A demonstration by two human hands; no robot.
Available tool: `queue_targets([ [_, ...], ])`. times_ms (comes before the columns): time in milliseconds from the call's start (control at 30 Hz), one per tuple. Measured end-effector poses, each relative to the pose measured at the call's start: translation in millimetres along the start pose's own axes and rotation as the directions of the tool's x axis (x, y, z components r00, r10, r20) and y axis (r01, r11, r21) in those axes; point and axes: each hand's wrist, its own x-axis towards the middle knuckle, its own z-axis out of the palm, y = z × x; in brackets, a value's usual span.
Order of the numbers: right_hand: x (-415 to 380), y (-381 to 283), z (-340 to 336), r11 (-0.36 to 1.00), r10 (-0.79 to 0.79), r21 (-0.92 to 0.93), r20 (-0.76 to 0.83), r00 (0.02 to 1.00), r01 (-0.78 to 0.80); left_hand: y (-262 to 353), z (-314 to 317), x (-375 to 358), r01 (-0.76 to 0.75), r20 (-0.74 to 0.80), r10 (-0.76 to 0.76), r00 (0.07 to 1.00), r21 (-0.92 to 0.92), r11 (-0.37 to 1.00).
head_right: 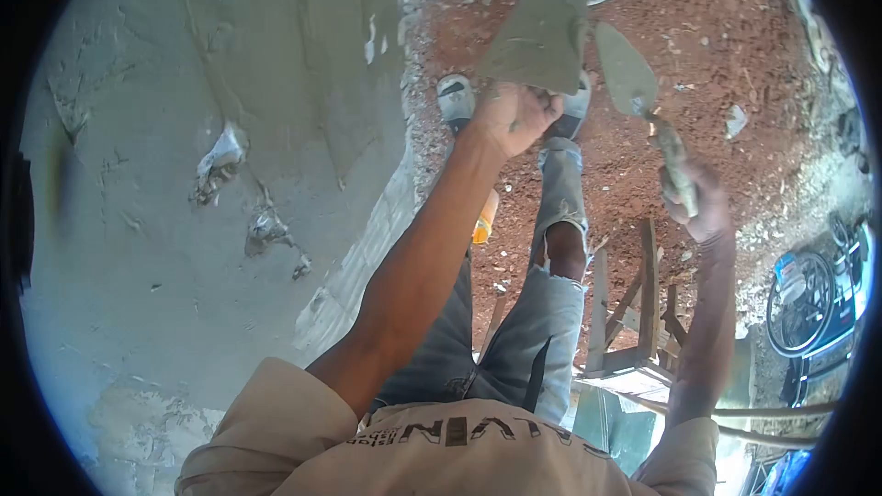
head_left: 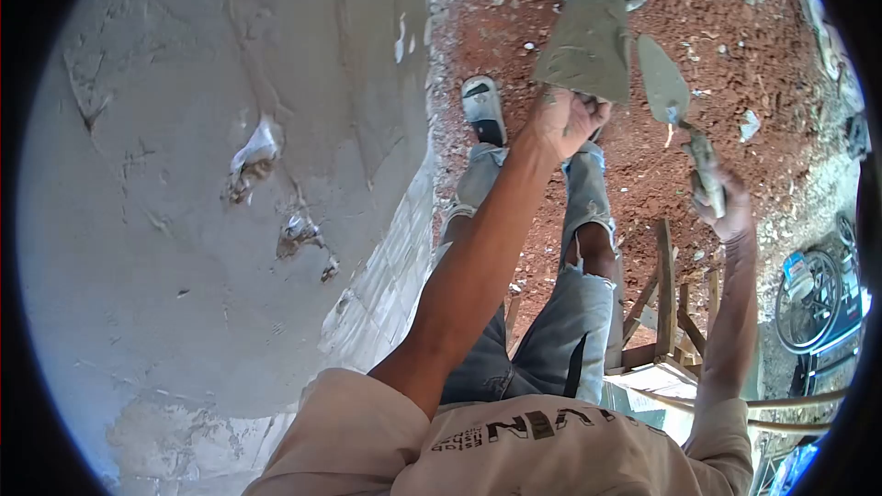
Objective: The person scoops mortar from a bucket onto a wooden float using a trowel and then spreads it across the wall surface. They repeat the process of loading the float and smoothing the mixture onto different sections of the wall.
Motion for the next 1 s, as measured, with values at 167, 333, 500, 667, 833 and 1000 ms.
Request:
queue_targets([
  [167,15.7,17.8,48.6,0.62,-0.649,-0.653,-0.115,0.752,0.435,-22.4,26.9,14.6,0.04,-0.063,-0.04,0.997,-0.001,0.999],
  [333,68.8,56.6,41.4,0.448,-0.783,-0.829,-0.184,0.595,0.333,-24.4,45.2,23.1,0.077,-0.003,-0.078,0.997,-0.082,0.994],
  [500,13.5,40.9,27.4,0.36,-0.791,-0.9,-0.155,0.592,0.245,-1.5,44.5,29.2,0.029,-0.058,-0.032,0.998,-0.041,0.999],
  [667,-38.7,-17.3,41.4,0.286,-0.713,-0.926,-0.035,0.701,0.245,1.4,34.1,40.8,-0.025,-0.131,0.033,0.991,0.062,0.998],
  [833,6.3,-46.4,39.3,0.196,-0.584,-0.929,0.146,0.798,0.314,3.1,25.2,45.4,-0.003,-0.092,0.018,0.996,0.154,0.988],
  [1000,148.1,-56.3,11.1,0.208,-0.526,-0.977,-0.153,0.837,-0.048,0.7,11.8,54.7,0.027,-0.022,-0.022,1.0,0.27,0.962],
])
